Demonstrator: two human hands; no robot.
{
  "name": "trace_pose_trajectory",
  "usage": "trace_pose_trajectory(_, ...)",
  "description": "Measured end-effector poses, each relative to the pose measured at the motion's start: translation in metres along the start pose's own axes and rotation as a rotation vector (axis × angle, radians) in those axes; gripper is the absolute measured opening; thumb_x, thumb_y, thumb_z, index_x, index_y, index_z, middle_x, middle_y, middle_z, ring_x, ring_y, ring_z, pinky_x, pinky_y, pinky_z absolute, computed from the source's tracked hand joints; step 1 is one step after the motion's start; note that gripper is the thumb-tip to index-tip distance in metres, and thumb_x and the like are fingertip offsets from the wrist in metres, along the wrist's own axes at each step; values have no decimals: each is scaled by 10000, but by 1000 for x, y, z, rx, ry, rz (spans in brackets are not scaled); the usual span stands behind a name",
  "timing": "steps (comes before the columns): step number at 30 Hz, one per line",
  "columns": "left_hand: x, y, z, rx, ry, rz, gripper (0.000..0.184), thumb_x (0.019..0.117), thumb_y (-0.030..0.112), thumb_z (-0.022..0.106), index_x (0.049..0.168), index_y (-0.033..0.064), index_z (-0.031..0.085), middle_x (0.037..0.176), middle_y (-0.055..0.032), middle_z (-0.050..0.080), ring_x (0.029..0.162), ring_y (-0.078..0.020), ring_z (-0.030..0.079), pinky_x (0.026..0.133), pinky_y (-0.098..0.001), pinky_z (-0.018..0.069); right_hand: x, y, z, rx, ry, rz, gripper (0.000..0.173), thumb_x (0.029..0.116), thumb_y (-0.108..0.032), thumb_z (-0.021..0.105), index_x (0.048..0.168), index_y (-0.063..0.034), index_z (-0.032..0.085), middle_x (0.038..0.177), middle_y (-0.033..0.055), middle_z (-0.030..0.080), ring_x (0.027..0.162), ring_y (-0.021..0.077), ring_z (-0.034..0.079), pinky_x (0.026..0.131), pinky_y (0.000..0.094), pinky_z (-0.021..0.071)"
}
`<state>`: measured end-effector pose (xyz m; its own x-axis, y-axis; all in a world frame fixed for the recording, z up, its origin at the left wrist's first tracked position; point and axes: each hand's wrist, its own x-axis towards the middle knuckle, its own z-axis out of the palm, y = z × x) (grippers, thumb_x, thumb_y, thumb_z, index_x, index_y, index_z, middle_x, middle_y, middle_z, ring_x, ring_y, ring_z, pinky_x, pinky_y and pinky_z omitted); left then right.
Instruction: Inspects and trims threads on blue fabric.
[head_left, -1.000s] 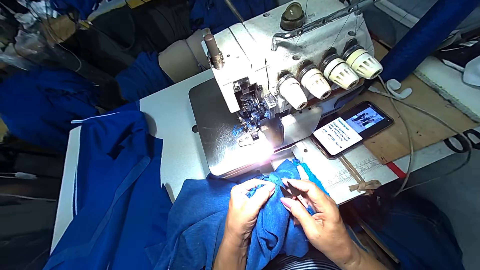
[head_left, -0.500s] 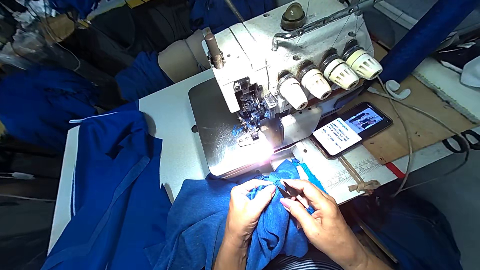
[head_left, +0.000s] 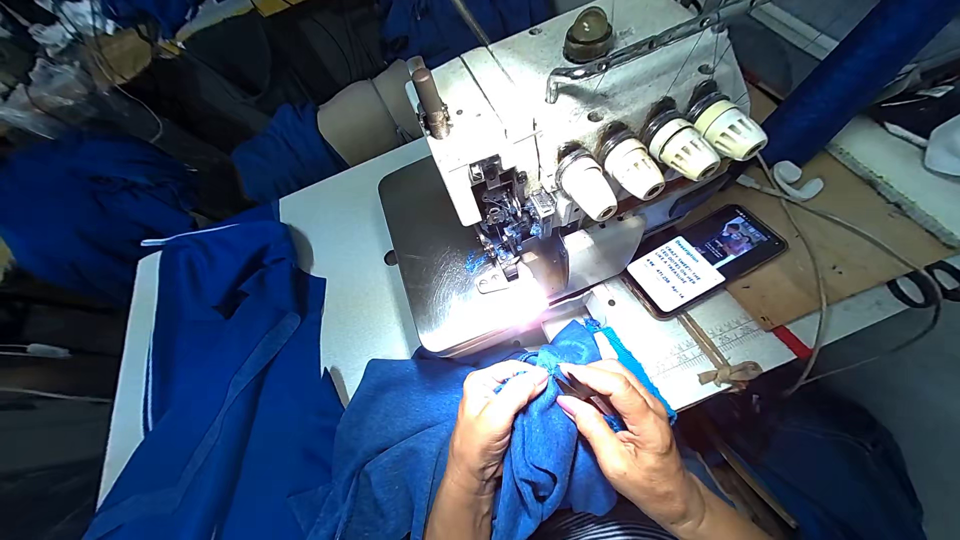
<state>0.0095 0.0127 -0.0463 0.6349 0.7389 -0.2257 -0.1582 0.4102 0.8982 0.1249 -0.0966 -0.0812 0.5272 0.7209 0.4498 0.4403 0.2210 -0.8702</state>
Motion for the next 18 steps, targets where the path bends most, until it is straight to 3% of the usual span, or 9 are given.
trace_pose_trajectory(3, 0, 0, 1, -8, -9, 3, 156, 893, 52, 650, 767, 38, 741, 669, -54, 685, 636, -61, 667, 631, -219, 571, 2, 0, -2, 47, -2, 9, 209, 955, -93, 669, 1160, -76, 702, 1019, 29, 683, 940, 64, 664, 834, 198, 578)
trace_pose_trajectory(7, -1, -1, 0, 62, 9, 50, 120, 880, 69, 683, 792, 38, 758, 688, -54, 695, 644, -60, 670, 627, -216, 571, 5, -8, -3, 173, -22, 186, 260, 935, -112, 697, 1194, -92, 700, 978, -2, 702, 773, 18, 647, 684, 159, 564)
trace_pose_trajectory(10, -1, -1, 2, 148, 45, 105, 51, 845, 50, 732, 816, 43, 773, 732, -44, 713, 688, -56, 675, 661, -208, 572, 6, -9, -7, 27, -44, 105, 255, 962, -136, 663, 1204, -61, 690, 1002, 14, 698, 856, 26, 653, 765, 169, 568)
trace_pose_trajectory(12, -2, -1, 2, 177, 54, 100, 26, 818, 43, 760, 837, 44, 777, 762, -49, 726, 715, -64, 689, 680, -212, 582, 6, -14, -10, -5, -55, 106, 254, 964, -145, 657, 1201, -61, 696, 994, 14, 697, 841, 17, 644, 755, 160, 561)
trace_pose_trajectory(16, 0, 0, 4, 201, 76, 89, 28, 828, 23, 754, 839, 36, 776, 749, -49, 723, 701, -60, 685, 670, -206, 579, 6, -4, -16, 48, -28, 229, 270, 951, -171, 666, 1206, -86, 677, 938, -12, 699, 668, -1, 612, 576, 150, 531)
trace_pose_trajectory(18, -1, 1, 3, 195, 74, 79, 27, 829, 17, 750, 835, 30, 773, 750, -57, 725, 701, -66, 689, 670, -210, 582, 4, -5, -17, 54, -31, 217, 264, 953, -172, 668, 1200, -79, 673, 960, -9, 706, 714, 1, 630, 621, 152, 543)
